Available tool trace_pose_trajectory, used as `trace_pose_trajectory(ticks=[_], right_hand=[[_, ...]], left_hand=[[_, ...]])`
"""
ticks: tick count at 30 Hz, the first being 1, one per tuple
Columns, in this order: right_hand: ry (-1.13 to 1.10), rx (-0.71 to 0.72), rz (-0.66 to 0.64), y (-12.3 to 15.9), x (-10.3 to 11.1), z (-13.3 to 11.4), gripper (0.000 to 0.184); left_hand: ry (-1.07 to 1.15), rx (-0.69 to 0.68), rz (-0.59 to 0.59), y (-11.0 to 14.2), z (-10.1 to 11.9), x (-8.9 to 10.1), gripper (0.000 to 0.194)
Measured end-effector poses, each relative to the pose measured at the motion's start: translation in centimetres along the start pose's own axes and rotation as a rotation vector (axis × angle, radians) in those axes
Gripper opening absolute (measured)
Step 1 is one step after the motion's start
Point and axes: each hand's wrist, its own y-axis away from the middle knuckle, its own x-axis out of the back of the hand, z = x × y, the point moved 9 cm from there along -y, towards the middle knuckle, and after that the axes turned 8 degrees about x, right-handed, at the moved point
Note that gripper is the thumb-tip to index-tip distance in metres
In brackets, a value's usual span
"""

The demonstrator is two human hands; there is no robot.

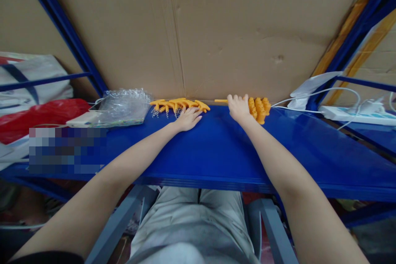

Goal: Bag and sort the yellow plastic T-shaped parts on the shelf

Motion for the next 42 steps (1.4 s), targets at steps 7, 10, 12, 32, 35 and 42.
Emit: trace_pose_trajectory(ticks=[7, 10, 12, 32, 35, 42], right_hand=[[-0.079, 0.168, 0.231, -0.4, 1.9, -2.1, 0.049], [-0.113, 0.267, 0.296, -0.2, 2.6, -3.2, 0.045], [-0.127, 0.331, 0.337, 0.0, 3.2, -3.9, 0.043], [-0.104, 0.515, 0.221, 0.4, 3.6, -8.1, 0.041], [-0.078, 0.487, 0.166, 0.4, 3.3, -8.4, 0.036], [-0.069, 0.466, 0.18, 0.3, 3.8, -8.3, 0.032]], left_hand=[[0.018, -0.053, 0.149, 0.6, 1.0, 1.7, 0.043], [0.046, -0.116, 0.284, 1.0, 1.8, 3.5, 0.05], [0.044, -0.14, 0.342, 1.2, 2.2, 4.4, 0.055], [-0.044, -0.211, 0.346, 1.1, 2.5, 4.9, 0.03], [-0.051, -0.219, 0.336, 1.2, 2.7, 4.8, 0.029], [-0.063, -0.219, 0.376, 1.0, 3.1, 5.2, 0.029]])
